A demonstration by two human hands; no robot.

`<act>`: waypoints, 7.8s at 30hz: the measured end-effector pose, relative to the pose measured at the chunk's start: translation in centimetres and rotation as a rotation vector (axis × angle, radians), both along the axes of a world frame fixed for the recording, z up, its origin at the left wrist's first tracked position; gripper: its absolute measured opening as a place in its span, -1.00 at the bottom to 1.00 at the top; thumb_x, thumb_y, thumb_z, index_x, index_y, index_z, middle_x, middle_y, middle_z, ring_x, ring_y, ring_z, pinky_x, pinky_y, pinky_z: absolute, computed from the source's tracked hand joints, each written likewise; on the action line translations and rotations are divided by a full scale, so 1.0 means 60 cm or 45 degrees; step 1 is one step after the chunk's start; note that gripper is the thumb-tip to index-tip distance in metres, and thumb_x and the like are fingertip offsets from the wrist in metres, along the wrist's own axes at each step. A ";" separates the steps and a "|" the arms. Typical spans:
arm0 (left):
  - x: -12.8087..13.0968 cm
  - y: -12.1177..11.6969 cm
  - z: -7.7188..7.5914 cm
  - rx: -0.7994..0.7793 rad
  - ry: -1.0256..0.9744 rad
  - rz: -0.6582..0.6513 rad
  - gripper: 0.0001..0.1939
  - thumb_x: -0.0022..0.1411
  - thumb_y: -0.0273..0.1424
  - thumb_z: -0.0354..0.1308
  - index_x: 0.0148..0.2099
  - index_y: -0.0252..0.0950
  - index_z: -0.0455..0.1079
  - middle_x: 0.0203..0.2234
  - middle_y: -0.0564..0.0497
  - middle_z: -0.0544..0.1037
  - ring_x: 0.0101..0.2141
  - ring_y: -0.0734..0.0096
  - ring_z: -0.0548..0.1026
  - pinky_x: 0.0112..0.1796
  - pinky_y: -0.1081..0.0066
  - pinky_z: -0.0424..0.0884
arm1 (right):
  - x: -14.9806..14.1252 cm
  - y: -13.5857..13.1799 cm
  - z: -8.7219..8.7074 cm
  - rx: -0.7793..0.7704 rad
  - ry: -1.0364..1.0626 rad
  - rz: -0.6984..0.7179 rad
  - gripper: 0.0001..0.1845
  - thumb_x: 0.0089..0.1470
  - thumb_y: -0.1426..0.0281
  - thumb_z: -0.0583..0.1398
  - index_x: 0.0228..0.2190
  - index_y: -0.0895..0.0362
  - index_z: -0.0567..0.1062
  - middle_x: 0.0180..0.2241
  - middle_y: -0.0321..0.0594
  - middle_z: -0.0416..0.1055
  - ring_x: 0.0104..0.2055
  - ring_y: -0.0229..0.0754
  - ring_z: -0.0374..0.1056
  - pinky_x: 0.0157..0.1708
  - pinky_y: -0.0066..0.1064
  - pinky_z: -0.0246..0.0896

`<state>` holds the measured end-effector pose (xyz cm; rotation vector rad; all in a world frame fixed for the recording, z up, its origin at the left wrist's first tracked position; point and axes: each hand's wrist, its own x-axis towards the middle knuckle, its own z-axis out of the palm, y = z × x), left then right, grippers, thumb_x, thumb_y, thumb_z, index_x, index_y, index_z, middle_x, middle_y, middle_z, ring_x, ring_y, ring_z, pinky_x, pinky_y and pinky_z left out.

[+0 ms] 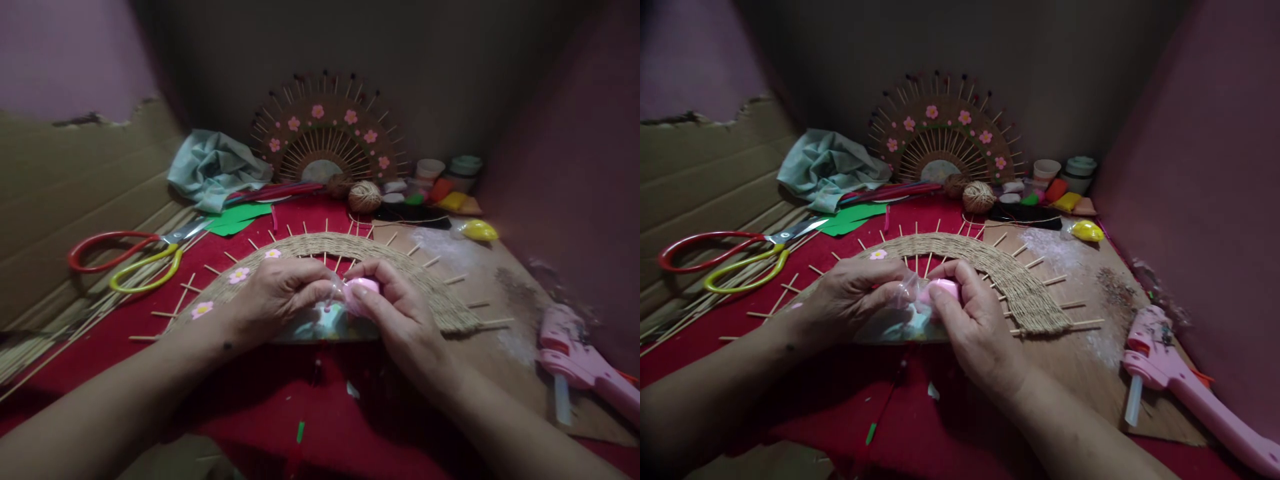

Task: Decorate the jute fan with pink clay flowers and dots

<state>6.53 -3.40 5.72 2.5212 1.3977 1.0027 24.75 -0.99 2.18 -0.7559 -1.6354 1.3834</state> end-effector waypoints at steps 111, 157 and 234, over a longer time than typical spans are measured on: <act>-0.042 0.003 0.028 -0.978 -1.434 -0.435 -0.92 0.15 -0.50 0.22 -0.27 -0.39 0.50 -0.53 -0.01 0.57 -0.63 0.46 0.52 -0.70 0.58 0.44 | 0.005 0.035 0.004 -0.476 0.519 -0.171 -0.84 -0.16 0.43 0.27 -0.43 0.10 0.42 -0.60 -0.38 0.33 -0.63 -0.36 0.25 -0.59 -0.51 0.15; -0.034 0.005 -0.008 -0.267 0.103 -0.309 -0.88 0.24 -0.47 0.11 -0.17 -0.30 0.43 -0.37 0.00 0.54 -0.37 0.51 0.45 -0.33 0.49 0.35 | 0.008 0.045 0.007 -0.525 0.580 -0.209 -0.86 -0.15 0.41 0.19 -0.43 0.09 0.35 -0.61 -0.38 0.28 -0.63 -0.32 0.23 -0.56 -0.41 0.16; 0.006 -0.001 -0.023 0.307 0.015 -0.113 -0.95 0.19 -0.51 0.17 -0.26 -0.32 0.42 -0.39 0.03 0.53 -0.35 0.52 0.49 -0.31 0.53 0.41 | 0.002 0.007 0.000 0.029 -0.111 0.039 -0.88 0.18 0.30 0.08 -0.26 0.07 0.33 -0.39 -0.32 0.30 -0.38 -0.29 0.19 -0.39 -0.38 0.10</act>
